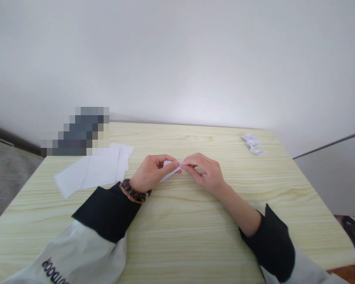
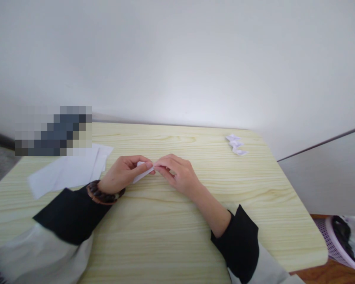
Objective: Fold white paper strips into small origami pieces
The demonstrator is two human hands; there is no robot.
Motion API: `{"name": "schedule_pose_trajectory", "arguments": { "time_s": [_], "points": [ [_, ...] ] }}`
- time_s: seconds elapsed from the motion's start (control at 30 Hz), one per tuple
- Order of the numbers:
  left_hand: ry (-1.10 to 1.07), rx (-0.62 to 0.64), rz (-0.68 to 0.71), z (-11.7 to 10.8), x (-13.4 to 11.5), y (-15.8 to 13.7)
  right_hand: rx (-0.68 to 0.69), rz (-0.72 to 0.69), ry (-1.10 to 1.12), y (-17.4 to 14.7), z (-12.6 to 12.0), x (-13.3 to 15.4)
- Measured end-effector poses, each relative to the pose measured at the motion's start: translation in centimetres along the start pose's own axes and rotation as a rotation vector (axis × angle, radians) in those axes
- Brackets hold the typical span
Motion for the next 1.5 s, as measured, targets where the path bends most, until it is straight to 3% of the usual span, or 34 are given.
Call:
{"name": "schedule_pose_trajectory", "arguments": {
  "time_s": [0.17,0.3,0.47,0.73,1.2,1.4,1.5],
  "points": [
    [0.102,-0.067,0.036,-0.2,-0.1,-0.1,0.095,0.202,0.02,-0.3,0.7,-1.4],
    [0.133,-0.055,0.076,0.1,-0.3,-0.3,0.211,0.192,-0.007,-0.3,1.4,-1.2],
    [0.202,-0.031,0.092,0.4,-0.4,-0.5,0.24,0.195,0.006,-0.3,1.7,-1.3],
    [0.154,-0.011,0.006,0.5,0.1,-0.4,0.304,0.264,0.088,-0.6,2.1,-1.8],
    [0.118,0.013,0.007,0.6,0.3,-0.4,0.333,0.28,0.099,-0.6,2.3,-1.7],
    [-0.032,-0.124,0.022,-0.4,0.0,-0.2,0.22,0.377,0.173,-0.8,1.6,-2.8],
    [-0.065,-0.128,0.016,-0.4,0.0,-0.3,0.221,0.369,0.194,-0.7,1.6,-2.6]
  ]
}}
Point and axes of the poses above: each hand's wrist, its own y-axis towards the middle knuckle, its own z-axis out of the palm, x = y × z, the point moved 8 cm from there along y, towards the middle knuckle, and after that the axes turned 5 degrees about -y, right-handed, at the moved point
